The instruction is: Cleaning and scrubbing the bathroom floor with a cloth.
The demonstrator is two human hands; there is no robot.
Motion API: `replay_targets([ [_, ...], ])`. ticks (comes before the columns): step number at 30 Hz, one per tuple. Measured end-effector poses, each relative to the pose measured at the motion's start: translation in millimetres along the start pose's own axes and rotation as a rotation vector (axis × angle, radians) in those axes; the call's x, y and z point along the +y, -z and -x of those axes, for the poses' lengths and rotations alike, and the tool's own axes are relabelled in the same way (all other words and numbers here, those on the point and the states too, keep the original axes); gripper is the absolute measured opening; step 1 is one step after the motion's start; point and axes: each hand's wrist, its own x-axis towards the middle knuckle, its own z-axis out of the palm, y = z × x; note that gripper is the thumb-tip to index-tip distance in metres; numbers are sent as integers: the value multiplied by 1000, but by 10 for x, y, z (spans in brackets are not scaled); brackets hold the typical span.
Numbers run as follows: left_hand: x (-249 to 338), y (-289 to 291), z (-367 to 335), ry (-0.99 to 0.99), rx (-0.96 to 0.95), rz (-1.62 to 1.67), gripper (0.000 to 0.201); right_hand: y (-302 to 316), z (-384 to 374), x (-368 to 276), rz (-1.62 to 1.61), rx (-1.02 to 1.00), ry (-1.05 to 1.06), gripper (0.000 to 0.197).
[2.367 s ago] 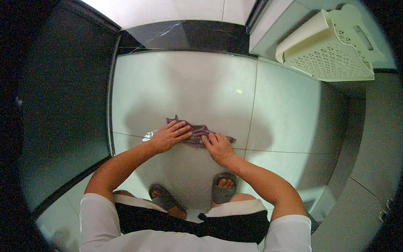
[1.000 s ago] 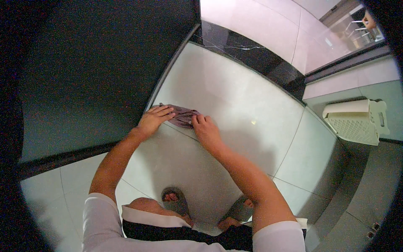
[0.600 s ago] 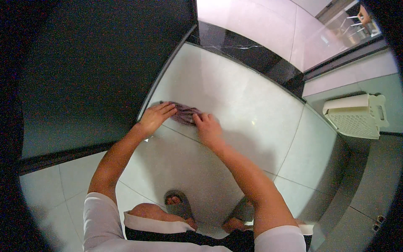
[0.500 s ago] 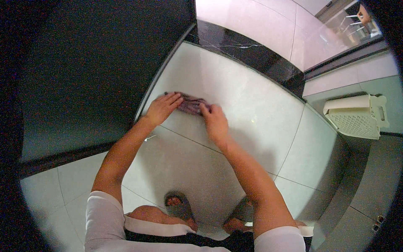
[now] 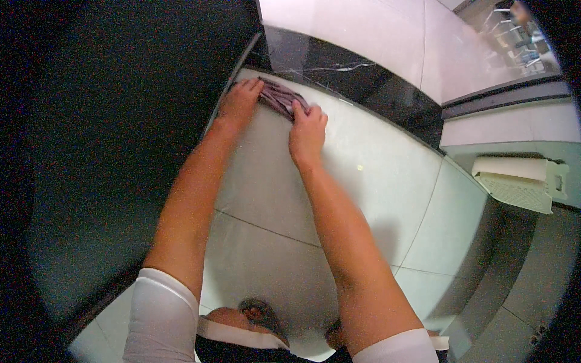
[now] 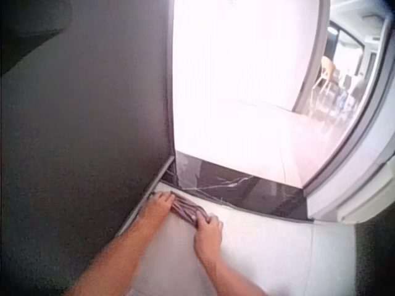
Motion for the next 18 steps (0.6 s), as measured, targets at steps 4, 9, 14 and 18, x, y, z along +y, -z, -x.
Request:
replay_targets([
  [4,-75,-55,75,16,41,15,48,-17,-167,-74,51,-149,-45,36],
  [9,-41,-291,619,44,110,8,46,44,-97,124,75,-264,77,43],
  [14,5,-458,1326,56,89,-40,51,-19,359,145,123,-286,251,52],
  [18,197,-343,2223,176,-32,72,52,172,1107,73,108,-407,378,55],
])
